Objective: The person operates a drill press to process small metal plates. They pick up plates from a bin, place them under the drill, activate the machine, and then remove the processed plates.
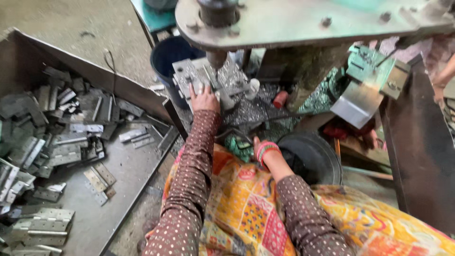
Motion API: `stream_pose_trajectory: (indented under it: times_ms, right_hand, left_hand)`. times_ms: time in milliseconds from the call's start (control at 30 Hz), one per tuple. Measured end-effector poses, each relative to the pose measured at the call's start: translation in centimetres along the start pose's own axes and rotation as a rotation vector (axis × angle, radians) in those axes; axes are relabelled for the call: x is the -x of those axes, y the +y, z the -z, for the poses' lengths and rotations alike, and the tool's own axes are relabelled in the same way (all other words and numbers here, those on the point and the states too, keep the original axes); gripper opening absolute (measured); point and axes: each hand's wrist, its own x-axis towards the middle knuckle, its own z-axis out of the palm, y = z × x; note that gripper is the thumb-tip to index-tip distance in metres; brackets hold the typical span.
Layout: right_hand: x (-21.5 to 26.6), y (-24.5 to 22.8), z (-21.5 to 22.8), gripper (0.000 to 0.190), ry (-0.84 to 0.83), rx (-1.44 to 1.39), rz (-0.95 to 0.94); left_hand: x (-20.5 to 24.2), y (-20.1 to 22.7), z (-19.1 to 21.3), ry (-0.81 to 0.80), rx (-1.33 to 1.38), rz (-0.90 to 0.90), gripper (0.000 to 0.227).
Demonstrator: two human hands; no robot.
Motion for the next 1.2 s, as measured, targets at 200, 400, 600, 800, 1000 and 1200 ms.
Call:
stream_pose_trajectory:
  times_ms: [200,400,600,800,1000,1200]
  right_hand:
    - [4.9,-2.8,3.3,0.062,0.16,0.335,0.074]
    - [-0.4,-0.4,-1.4,0.06,0.011,0.078,-0.09]
    - [-1.7,1.5,-3.5,0.059,-0.054,0.004,-0.072]
    - [6.5,-3.1,3.5,0.05,0.297,0.301,0.101]
    - [3.2,-1.8,1.5,0.053,0.071,0.26,0.013]
    - [-0.4,3.0,-6.7,0.055,0.062,-0.181,-0.227]
  left_hand:
    - [0.6,-0.2,-1.1,0.088,-0.102,-0.048,0.029]
    - [1.0,-0.1,-2.0,0.156,-0.057,-0.042,0.03]
    - [1.5,0.0,-1.6,0.116,-0.013,-0.054,0.03]
    - [0.2,-0.3,-1.2,0.032,-0.068,-0.04,0.029]
    - [-2.3,-0.4,-0.4,-0.037,-0.066,-0.004,0.032]
    - [-0.2,-0.2,-1.1,0.025,-0.079,-0.053,0.03]
